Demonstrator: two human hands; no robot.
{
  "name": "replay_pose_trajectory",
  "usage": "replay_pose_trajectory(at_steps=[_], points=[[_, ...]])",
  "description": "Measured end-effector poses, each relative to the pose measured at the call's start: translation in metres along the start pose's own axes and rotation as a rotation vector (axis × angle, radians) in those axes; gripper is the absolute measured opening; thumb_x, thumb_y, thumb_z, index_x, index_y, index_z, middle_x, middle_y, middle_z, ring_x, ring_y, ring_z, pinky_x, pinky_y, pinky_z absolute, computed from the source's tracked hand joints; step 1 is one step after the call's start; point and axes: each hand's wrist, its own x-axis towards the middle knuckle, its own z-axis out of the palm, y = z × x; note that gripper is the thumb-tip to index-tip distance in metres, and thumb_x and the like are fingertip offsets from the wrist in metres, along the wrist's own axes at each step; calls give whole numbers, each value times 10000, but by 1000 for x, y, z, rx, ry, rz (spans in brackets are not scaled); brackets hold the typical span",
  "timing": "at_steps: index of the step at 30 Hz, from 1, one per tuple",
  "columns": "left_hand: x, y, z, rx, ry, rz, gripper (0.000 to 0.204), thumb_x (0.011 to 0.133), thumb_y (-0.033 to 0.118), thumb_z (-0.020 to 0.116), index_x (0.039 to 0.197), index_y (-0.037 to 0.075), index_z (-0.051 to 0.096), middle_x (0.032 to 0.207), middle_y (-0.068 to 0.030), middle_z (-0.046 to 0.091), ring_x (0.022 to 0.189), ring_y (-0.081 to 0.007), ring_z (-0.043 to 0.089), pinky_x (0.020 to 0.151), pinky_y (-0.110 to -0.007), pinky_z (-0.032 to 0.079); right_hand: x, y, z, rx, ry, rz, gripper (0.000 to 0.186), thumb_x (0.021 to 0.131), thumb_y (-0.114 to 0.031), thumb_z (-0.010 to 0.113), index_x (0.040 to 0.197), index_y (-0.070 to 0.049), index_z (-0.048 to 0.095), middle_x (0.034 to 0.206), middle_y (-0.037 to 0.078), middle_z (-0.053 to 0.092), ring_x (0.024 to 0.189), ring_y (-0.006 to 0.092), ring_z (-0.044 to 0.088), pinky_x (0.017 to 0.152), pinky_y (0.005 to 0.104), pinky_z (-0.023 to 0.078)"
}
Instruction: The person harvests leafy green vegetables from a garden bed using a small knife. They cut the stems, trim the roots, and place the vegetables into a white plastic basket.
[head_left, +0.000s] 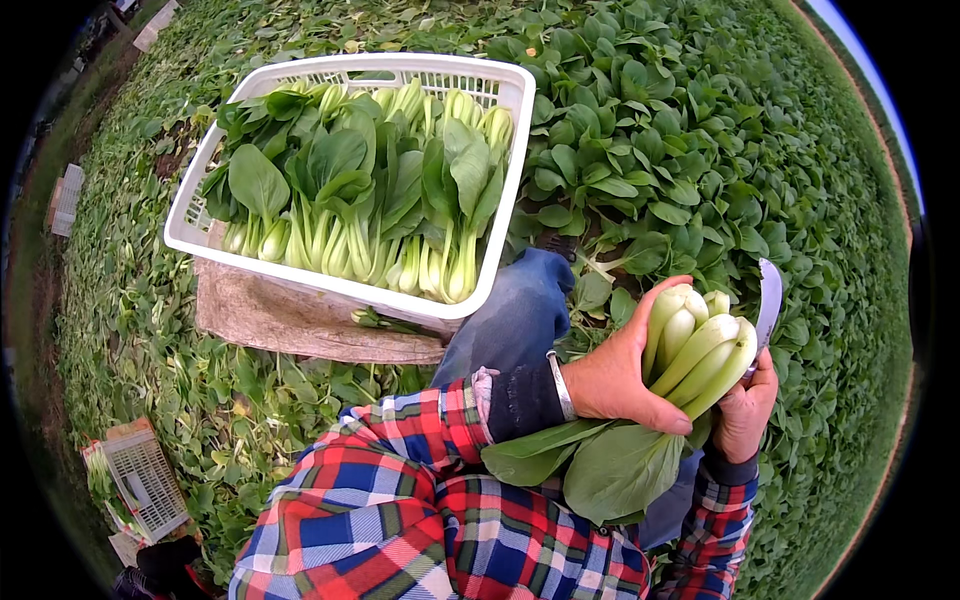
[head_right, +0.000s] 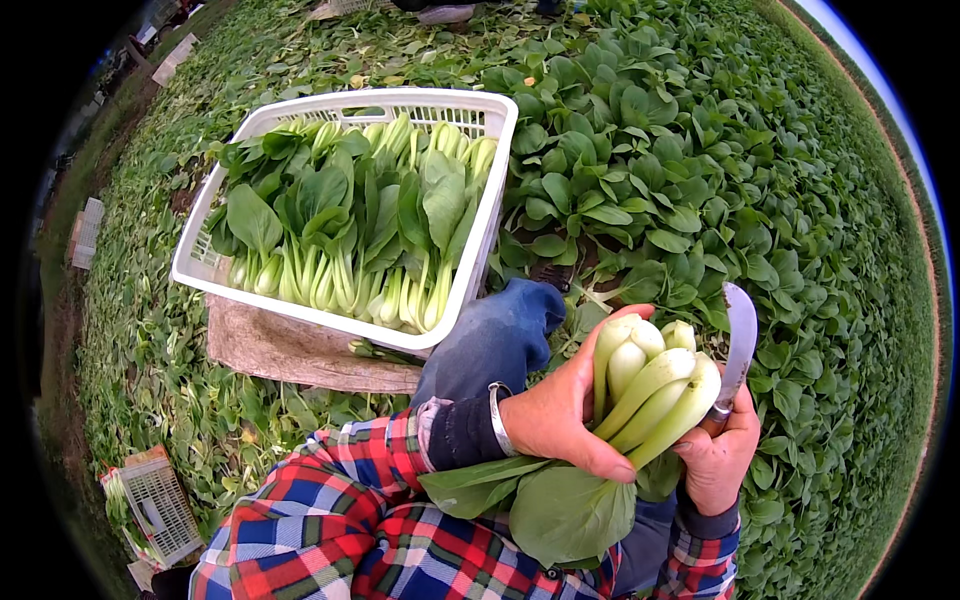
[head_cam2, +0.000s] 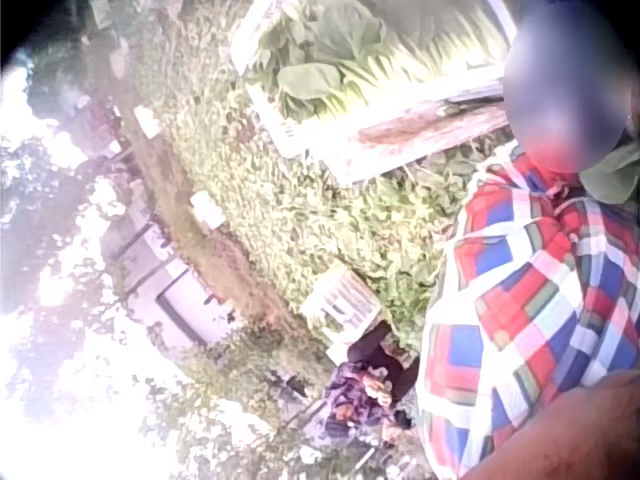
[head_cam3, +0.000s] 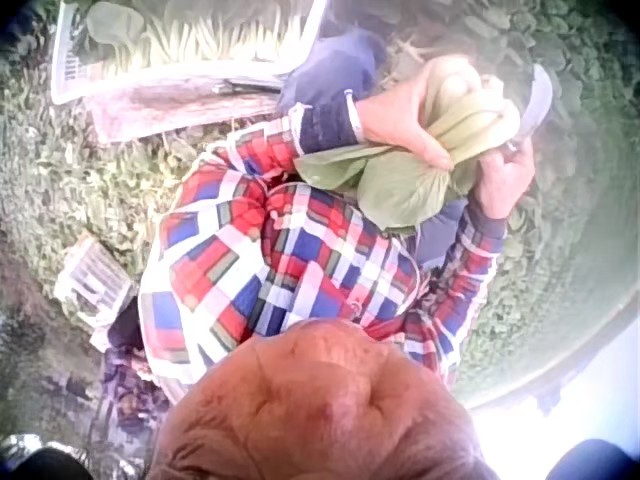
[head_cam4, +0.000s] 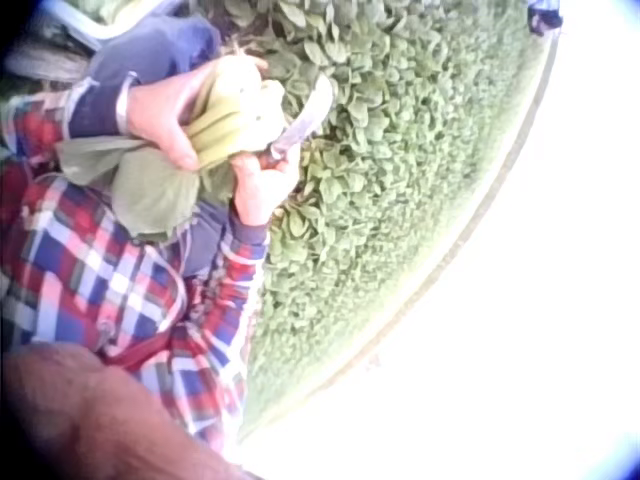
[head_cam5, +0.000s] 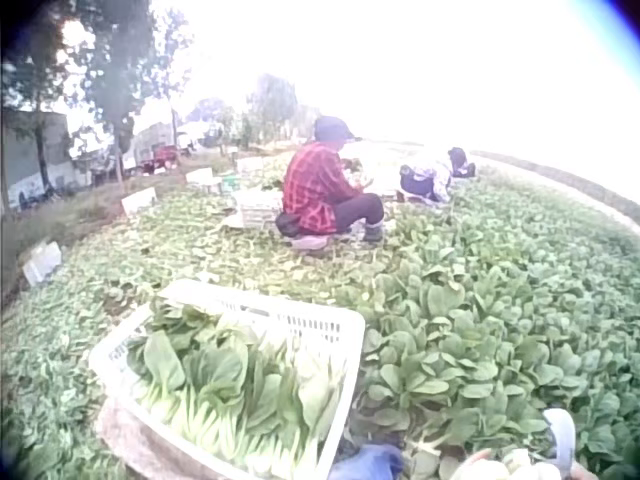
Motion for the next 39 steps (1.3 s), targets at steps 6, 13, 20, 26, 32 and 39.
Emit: replay_pose_trajectory(at_steps=[6, 13, 20, 26, 32, 39], points=[[-8, -3, -3, -58, 121, 46, 1138, 519, 62, 758, 1314, 110, -55, 1236, -81, 282, 1153, -167, 290, 966, -319, 248, 9, 13, 6, -44, -41, -64, 683, 595, -310, 757, 1100, 21, 436, 1017, 71, 539, 884, 160, 549, 790, 272, 438], [-6, -2, -22, -44, 248, 118, 1025, 537, 21, 724, 1303, 97, 48, 1212, -66, 305, 1129, -159, 321, 951, -322, 277, 21, 11, 26, -181, -20, -138, 738, 552, -374, 771, 1077, 27, 443, 993, 82, 532, 922, 179, 522, 823, 291, 404], [-20, 15, -46, -129, 445, 183, 897, 608, 8, 706, 1271, 102, 111, 1178, -44, 359, 1079, -146, 399, 901, -324, 355, 5, 46, 51, -16, -59, 50, 1010, 472, -473, 776, 1217, 18, 303, 1158, 105, 440, 1057, 199, 453, 898, 310, 356], [-27, 0, -44, -107, 634, 222, 551, 690, 73, 659, 1142, 50, 345, 1002, -59, 507, 893, -138, 518, 779, -286, 443, -17, 67, 82, 119, -268, 269, 855, 548, -233, 791, 1206, 8, 302, 1125, 84, 455, 1010, 171, 460, 870, 299, 368], [-31, 8, -42, 84, 477, 114, 686, 752, 225, 618, 1257, 67, 181, 1143, -86, 411, 1046, -168, 420, 901, -319, 336, -17, 54, 78, 389, -173, 373, 588, 657, 5, 672, 1160, -2, 366, 1035, 91, 523, 911, 181, 532, 784, 302, 447], [-57, 61, -86, 941, 505, 180, 694, 753, 175, 559, 1308, 70, 156, 1284, -183, 299, 1179, -270, 316, 958, -389, 244, -17, 40, 48, 612, -174, 519, 522, 687, 47, 613, 1141, -9, 361, 978, 129, 557, 830, 222, 582, 734, 338, 488]])
